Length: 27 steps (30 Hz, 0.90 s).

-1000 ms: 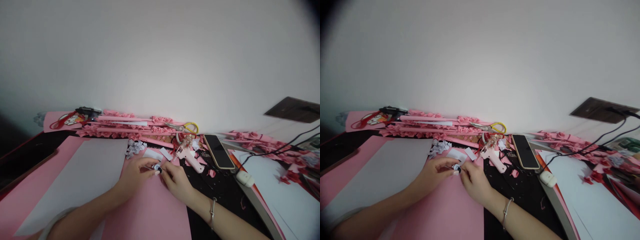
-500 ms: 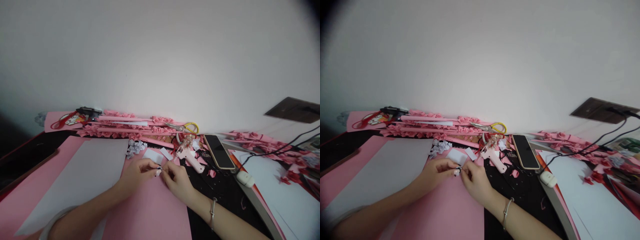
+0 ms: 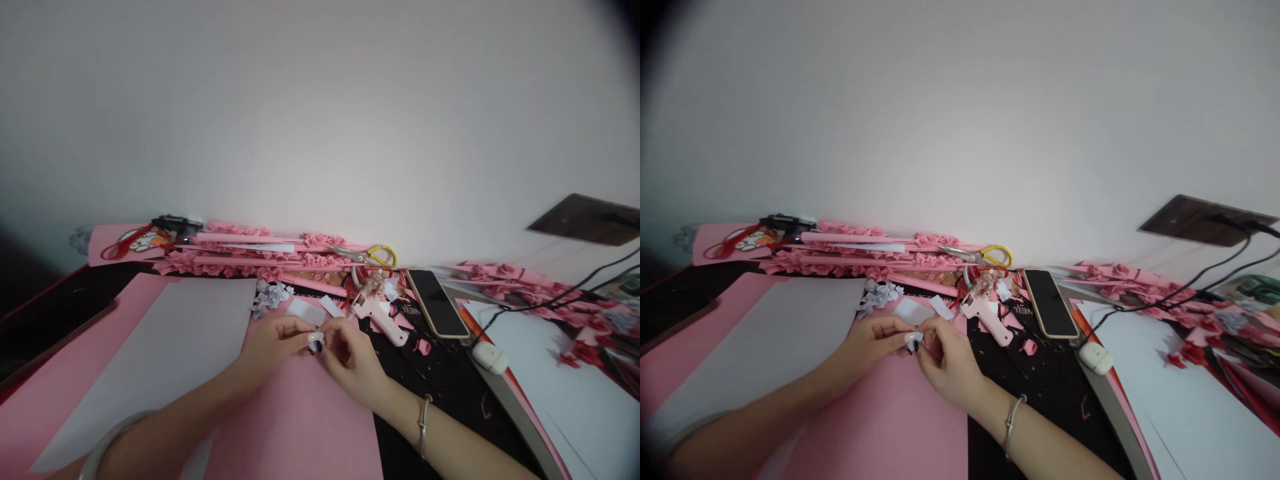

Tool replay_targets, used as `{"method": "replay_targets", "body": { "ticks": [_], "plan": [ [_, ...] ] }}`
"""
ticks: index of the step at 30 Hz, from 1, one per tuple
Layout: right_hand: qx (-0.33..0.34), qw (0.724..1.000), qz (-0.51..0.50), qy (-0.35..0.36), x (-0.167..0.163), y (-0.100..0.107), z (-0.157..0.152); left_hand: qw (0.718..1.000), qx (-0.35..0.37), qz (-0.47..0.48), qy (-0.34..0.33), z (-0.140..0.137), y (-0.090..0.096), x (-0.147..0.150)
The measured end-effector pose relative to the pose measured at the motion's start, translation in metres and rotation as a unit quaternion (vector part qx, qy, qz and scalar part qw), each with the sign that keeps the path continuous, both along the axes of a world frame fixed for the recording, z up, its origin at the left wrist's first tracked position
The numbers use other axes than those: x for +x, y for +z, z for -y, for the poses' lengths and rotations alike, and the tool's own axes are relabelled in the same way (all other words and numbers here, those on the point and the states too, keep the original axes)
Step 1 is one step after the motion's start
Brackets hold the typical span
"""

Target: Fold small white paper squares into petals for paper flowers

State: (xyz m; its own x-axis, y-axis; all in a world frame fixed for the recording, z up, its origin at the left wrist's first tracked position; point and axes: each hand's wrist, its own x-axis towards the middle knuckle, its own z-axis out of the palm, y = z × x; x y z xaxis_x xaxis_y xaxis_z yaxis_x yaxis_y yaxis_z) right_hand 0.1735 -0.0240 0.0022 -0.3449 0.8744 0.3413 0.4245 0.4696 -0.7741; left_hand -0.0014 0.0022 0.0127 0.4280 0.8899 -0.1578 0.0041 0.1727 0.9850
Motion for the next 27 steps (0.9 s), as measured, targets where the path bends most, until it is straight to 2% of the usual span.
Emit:
{"method": "replay_targets", "body": {
  "ticks": [6, 12, 20, 27],
  "plan": [
    [0.022, 1.000, 0.007, 0.004, -0.0001, -0.0015, -0.0014, 0.999, 0.028, -0.041, -0.007, -0.0007, -0.0037, -0.0008],
    [0.067, 0.997, 0.030, 0.004, -0.0001, -0.0003, -0.0017, 0.998, 0.053, -0.026, -0.013, -0.0004, -0.0102, -0.0014],
    [0.096, 0.995, 0.022, -0.009, 0.0010, 0.0010, -0.0034, 0.998, -0.025, 0.050, -0.017, 0.0021, -0.0048, -0.0001],
    [0.122, 0.992, 0.008, -0.020, -0.0001, 0.0037, -0.0023, 0.983, -0.103, 0.145, -0.036, 0.0057, -0.0035, 0.0022]
  ]
}}
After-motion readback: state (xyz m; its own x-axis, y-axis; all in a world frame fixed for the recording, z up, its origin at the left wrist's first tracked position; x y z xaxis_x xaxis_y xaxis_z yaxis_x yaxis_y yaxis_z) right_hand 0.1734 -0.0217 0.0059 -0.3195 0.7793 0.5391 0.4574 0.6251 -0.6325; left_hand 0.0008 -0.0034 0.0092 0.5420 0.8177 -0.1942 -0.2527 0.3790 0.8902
